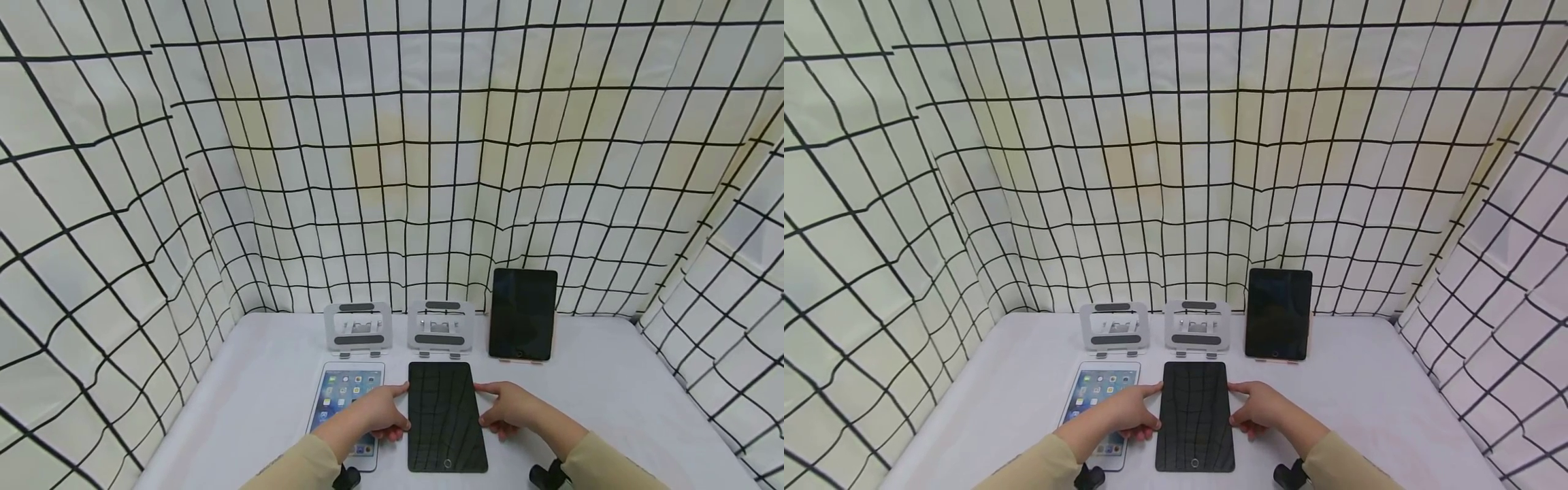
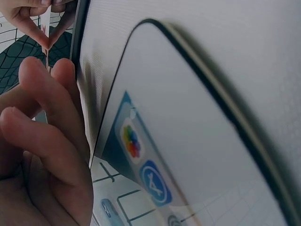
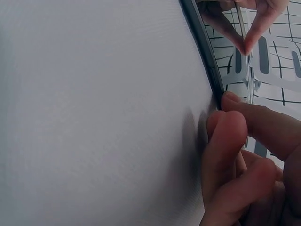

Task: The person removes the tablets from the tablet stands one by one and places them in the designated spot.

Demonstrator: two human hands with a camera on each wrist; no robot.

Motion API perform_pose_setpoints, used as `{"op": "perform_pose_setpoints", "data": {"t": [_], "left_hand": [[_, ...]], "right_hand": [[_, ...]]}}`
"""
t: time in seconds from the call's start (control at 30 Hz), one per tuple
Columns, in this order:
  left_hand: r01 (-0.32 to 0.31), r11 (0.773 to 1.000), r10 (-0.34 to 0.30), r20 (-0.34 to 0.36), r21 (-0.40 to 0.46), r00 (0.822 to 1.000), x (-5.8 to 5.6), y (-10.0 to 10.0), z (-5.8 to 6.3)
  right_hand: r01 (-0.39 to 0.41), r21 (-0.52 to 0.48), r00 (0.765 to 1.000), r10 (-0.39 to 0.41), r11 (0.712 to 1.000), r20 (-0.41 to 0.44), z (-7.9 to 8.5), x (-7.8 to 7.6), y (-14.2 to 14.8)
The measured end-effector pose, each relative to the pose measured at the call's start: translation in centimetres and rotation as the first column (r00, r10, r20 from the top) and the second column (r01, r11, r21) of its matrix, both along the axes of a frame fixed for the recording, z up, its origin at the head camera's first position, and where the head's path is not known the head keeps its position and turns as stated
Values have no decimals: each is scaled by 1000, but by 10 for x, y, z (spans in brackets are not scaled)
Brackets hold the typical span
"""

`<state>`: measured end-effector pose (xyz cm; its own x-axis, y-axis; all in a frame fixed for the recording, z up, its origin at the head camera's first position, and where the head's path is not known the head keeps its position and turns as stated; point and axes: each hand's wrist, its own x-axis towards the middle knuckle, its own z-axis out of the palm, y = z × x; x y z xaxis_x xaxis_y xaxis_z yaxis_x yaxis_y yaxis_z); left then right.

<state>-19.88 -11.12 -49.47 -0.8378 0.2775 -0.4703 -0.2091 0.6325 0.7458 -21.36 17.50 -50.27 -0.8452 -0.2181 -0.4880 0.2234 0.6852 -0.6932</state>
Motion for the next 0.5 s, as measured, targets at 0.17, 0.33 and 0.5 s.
{"op": "perform_pose_setpoints", "data": {"t": [0.17, 0.33, 0.5], "left_hand": [[7, 1000, -7, -2, 4, 1000, -1, -1, -1], [2, 1000, -2, -7, -10, 1000, 0, -1, -1], [-6, 1000, 6, -6, 3, 1000, 1, -2, 0]], "right_hand": [[-17, 14, 1000, 17, 1000, -4, -1, -1, 1], [-34, 25, 999, 34, 999, -16, -1, 0, 2], [-32, 39, 999, 33, 999, -34, 1, 2, 0]]}}
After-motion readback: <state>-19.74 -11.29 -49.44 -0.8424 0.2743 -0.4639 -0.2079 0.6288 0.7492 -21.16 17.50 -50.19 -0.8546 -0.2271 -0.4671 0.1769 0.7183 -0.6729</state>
